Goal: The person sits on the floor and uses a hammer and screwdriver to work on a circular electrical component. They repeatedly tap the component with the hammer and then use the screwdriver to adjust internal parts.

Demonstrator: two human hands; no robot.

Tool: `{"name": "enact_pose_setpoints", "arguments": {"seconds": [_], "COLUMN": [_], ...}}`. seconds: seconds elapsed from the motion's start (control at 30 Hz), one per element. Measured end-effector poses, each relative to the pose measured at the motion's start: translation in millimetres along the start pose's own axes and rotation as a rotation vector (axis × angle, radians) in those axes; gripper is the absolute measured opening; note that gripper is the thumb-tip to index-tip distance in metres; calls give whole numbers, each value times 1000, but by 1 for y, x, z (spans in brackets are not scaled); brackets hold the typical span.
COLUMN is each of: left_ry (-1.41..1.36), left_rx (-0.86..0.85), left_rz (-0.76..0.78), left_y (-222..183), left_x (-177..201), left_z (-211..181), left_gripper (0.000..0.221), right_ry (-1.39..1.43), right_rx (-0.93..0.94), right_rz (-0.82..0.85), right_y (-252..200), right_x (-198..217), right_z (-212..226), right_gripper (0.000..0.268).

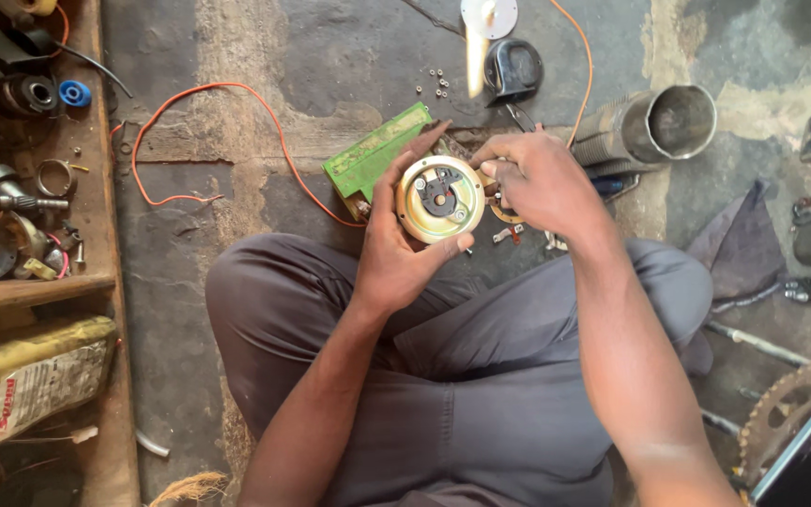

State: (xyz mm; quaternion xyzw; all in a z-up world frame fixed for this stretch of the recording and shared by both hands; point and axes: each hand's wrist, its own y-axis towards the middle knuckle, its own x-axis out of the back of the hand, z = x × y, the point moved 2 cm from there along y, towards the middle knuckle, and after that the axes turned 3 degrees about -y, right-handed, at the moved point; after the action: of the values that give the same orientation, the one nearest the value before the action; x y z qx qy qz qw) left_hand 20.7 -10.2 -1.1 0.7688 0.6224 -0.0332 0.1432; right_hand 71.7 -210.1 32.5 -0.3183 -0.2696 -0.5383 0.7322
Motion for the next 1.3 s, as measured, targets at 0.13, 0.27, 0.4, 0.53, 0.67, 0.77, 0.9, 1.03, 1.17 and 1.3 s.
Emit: {"name": "enact_pose_setpoints", "arguments": {"seconds": [0.13,0.27,0.4,0.53,0.67,0.77,0.9,1.03,1.17,1.3], "left_ry": [109,234,469,501,598,683,786,781,778,775], "left_rx": [287,617,540,629,650,655,803,777,541,524], "left_rz": [-47,-126,-121,-132,-111,-95,-68,-75,-115,-119], "left_y": [-8,-18,-19,-25,-27,-27,-22,-20,-19,-21], "left_x": [-11,-24,-25,-21,-16,-12,-12,-10,-7,-4], "left_z": [6,17,30,51,70,79,92,106,112,115], "left_gripper": [82,75,75,76,77,79,83,75,75,79], "right_ry": [-253,-284,-356,-388,-488,-498,-549,-512,-491,-459], "right_rx": [182,-63,-20,-218,-96,-98,-77,-95,-125,-104], "right_rz": [-44,247,291,385,355,366,410,351,287,221], "right_y": [3,5,7,7,14,20,27,32,34,33], "right_x": [-9,-20,-23,-32,-54,-78,-104,-113,-114,-114], "right_z": [-15,-27,-13,-7,-17,-35,-55,-69,-75,-76], "right_gripper": [21,17,18,19,18,19,19,20,22,23]}}
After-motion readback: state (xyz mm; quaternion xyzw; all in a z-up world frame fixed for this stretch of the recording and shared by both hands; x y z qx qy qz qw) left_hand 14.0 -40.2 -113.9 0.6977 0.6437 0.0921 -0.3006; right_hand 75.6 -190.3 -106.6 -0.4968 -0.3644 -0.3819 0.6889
